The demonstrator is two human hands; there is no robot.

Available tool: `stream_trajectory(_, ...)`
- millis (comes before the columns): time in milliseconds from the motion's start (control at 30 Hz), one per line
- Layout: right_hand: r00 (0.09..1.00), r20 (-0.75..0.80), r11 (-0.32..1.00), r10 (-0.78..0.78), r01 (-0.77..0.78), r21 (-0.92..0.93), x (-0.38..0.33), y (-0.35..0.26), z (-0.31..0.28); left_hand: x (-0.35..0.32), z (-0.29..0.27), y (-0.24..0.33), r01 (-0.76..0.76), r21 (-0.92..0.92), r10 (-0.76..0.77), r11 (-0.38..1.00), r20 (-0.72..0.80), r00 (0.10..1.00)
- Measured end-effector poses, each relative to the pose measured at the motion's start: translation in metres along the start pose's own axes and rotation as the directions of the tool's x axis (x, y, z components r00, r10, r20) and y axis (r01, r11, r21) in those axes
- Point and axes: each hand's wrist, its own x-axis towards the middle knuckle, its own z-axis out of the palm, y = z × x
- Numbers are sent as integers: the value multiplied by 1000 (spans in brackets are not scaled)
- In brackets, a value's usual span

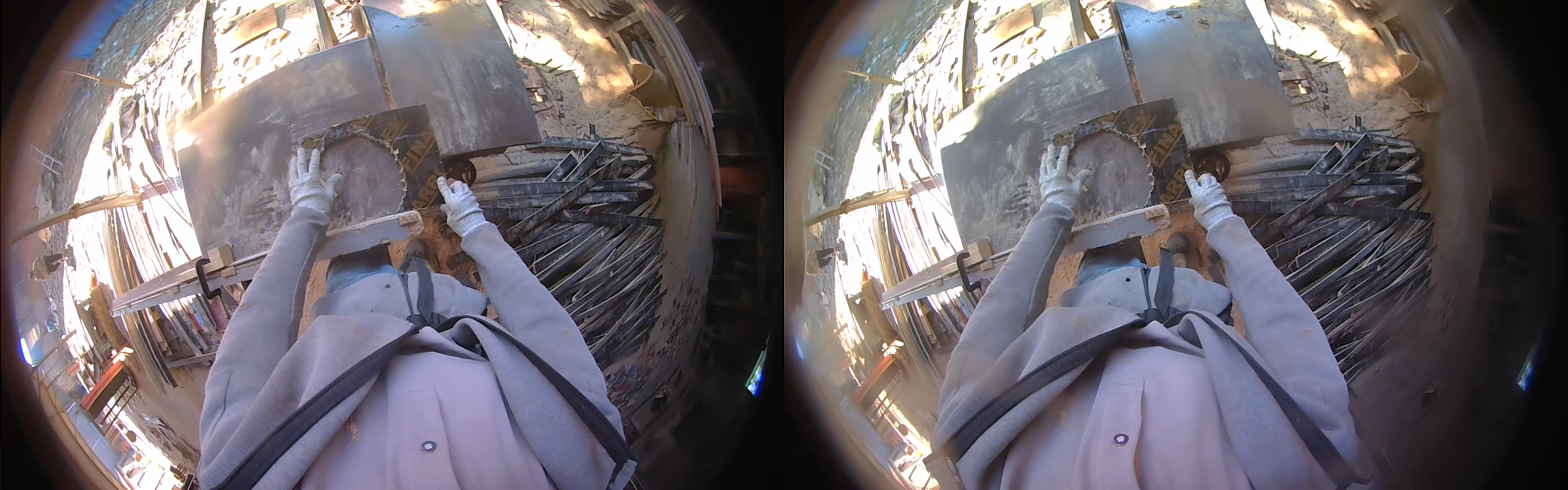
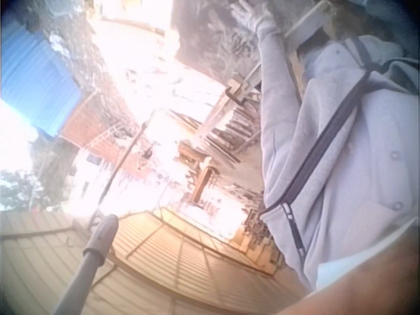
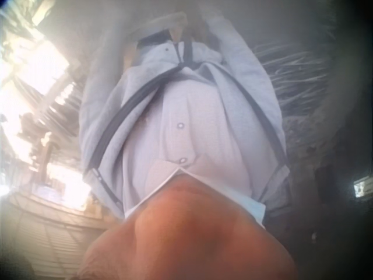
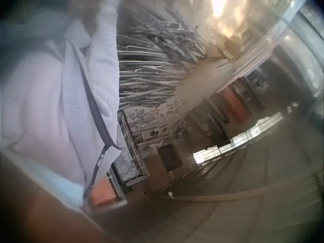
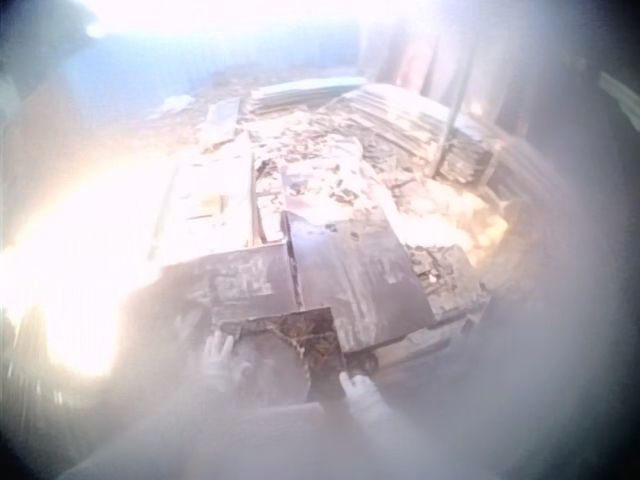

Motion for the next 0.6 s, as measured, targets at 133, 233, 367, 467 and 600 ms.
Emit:
stream_trajectory(133, 990, 101, 993, 101, -107, 47, -2, -7, -4, -120, -19, 32, -273, -148, 306, 951, 295, 905)
stream_trajectory(233, 993, 92, 996, 74, -77, 32, 2, -7, -7, -134, -12, 47, -281, -110, 300, 954, 262, 917)
stream_trajectory(367, 998, 51, 999, 24, -22, -46, 6, -4, -5, -126, 10, 41, -251, -60, 257, 966, 311, 915)
stream_trajectory(467, 996, 74, 998, 49, -46, -47, 3, -5, -2, -124, 7, 44, -272, -37, 270, 962, 294, 917)
stream_trajectory(600, 994, 95, 998, 55, -55, -8, 7, -7, -4, -124, 10, 39, -284, -14, 275, 959, 289, 917)
